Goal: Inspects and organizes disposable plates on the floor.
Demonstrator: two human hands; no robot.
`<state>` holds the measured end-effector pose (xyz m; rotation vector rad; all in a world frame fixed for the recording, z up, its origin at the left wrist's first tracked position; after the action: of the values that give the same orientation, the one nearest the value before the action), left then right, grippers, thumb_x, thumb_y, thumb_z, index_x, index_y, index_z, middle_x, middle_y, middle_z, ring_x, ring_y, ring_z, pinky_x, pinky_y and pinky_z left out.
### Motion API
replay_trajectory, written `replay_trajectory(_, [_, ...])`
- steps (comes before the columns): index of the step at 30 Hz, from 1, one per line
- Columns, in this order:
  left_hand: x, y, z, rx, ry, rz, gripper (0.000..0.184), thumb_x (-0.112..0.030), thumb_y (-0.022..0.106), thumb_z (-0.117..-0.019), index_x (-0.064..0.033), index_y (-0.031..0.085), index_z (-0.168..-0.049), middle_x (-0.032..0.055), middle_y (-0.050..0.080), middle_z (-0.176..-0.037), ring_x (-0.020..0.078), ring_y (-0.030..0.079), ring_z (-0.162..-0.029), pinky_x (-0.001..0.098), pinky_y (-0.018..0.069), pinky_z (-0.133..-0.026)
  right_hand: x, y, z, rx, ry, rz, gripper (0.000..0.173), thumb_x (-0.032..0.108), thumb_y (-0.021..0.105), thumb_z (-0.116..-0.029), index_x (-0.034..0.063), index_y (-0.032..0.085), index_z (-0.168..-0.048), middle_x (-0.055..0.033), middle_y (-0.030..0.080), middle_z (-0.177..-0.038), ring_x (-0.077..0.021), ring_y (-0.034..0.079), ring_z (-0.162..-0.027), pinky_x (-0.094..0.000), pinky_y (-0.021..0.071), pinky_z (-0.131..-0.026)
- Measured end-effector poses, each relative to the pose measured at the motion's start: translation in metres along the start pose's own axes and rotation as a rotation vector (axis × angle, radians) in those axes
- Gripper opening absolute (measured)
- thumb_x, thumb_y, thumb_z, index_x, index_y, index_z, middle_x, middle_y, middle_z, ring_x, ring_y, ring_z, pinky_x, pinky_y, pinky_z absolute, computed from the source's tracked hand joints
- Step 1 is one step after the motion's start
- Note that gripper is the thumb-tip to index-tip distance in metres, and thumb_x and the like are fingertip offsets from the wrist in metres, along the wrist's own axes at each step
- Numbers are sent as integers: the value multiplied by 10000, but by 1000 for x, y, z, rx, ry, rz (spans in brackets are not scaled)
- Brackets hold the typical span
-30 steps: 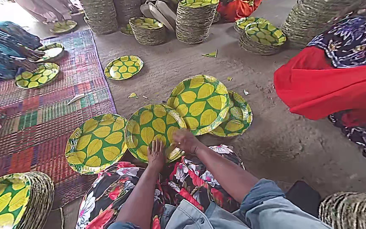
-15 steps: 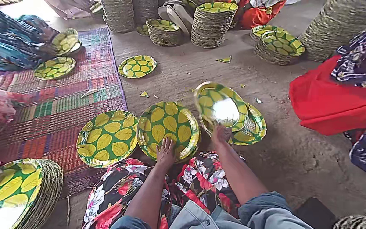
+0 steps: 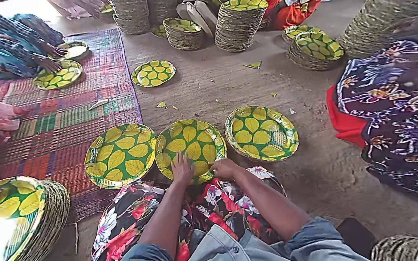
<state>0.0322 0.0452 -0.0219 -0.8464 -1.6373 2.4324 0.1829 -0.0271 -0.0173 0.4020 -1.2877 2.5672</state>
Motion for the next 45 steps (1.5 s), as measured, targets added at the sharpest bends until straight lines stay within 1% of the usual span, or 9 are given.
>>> replay_trajectory(4, [-1, 41, 0, 262, 35, -148, 805, -397, 486, -1064, -72, 50, -1659, 189, -45, -1729, 338, -73, -1606, 629, -37, -1250, -53, -50, 24, -537, 331, -155, 396, 123, 518, -1048, 8, 583, -1422, -245, 561, -1466, -413, 510, -1388, -607, 367, -1141])
replay_trajectory(8, [1, 41, -3, 244, 53, -148, 826, -464, 474, -1064, -74, 52, -1658, 182, -45, -1731, 332, -70, -1607, 617, -28, -1253, -102, -49, 30, -467, 691, -212, 407, 104, 552, -1034, -53, 559, -1410, -283, 438, -1544, -442, 378, -1471, -679, 292, -1157])
replay_trajectory(17, [1, 36, -5, 219, 48, -57, 792, -419, 499, -1062, -89, 99, -1661, 173, -1, -1734, 320, -33, -1611, 615, -14, -1257, -107, -66, 47, -830, 702, -201, 425, 337, 581, -1060, 5, 648, -1315, -294, 601, -1346, -452, 527, -1331, -645, 357, -1097])
replay_trajectory(21, [-3, -7, 3, -384, 78, 126, 681, -391, 371, -1091, 28, 242, -1612, 314, 144, -1677, 451, 103, -1581, 668, 47, -1240, -63, -78, 52, -1143, 259, -60, 277, 143, 554, -1053, -44, 722, -1169, -297, 633, -1319, -491, 592, -1240, -634, 441, -1039])
replay_trajectory(24, [-6, -42, 10, -783, 149, 148, 687, -407, 279, -1067, 48, 320, -1581, 335, 234, -1644, 494, 177, -1554, 687, 63, -1228, -5, -43, 25, -690, -150, -1, 291, 107, 499, -1058, -40, 695, -1214, -225, 658, -1353, -403, 634, -1259, -574, 486, -1061])
replay_trajectory(27, [-4, -22, 2, -333, 85, 42, 616, -377, 365, -1093, -19, 343, -1594, 273, 221, -1675, 419, 160, -1580, 638, 80, -1254, 15, 5, -5, -129, -203, 75, 329, 184, 521, -1062, -2, 673, -1286, -163, 554, -1516, -368, 515, -1411, -614, 413, -1111])
replay_trajectory(30, [1, 33, -1, 207, 11, -122, 751, -406, 457, -1073, -77, 120, -1658, 208, -2, -1726, 373, -22, -1604, 642, 13, -1249, -5, -9, -4, -103, -4, -74, 418, 297, 459, -1090, 64, 647, -1381, -153, 593, -1478, -348, 527, -1402, -600, 373, -1150])
replay_trajectory(37, [2, 41, -3, 239, 4, -137, 809, -491, 448, -1068, -107, 58, -1665, 163, -62, -1734, 338, -74, -1606, 631, -31, -1248, -97, -49, 26, -478, 663, -203, 437, 117, 509, -1049, -45, 523, -1454, -289, 417, -1569, -448, 381, -1477, -661, 320, -1156])
replay_trajectory(45, [4, 41, -4, 253, -23, -153, 802, -482, 468, -1065, -154, 57, -1671, 124, -63, -1740, 328, -78, -1606, 689, -39, -1223, -106, -62, 37, -747, 700, -212, 399, 274, 445, -1110, 58, 605, -1404, -267, 563, -1434, -438, 486, -1395, -637, 366, -1119])
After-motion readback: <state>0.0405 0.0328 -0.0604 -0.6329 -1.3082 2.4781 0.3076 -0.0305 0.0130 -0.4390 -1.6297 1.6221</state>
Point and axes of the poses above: each hand's wrist, its own z-axis away from the middle knuckle, its own y-axis out of the palm, x = y × z, the point moved 7 cm from there along -z, towards the middle knuckle
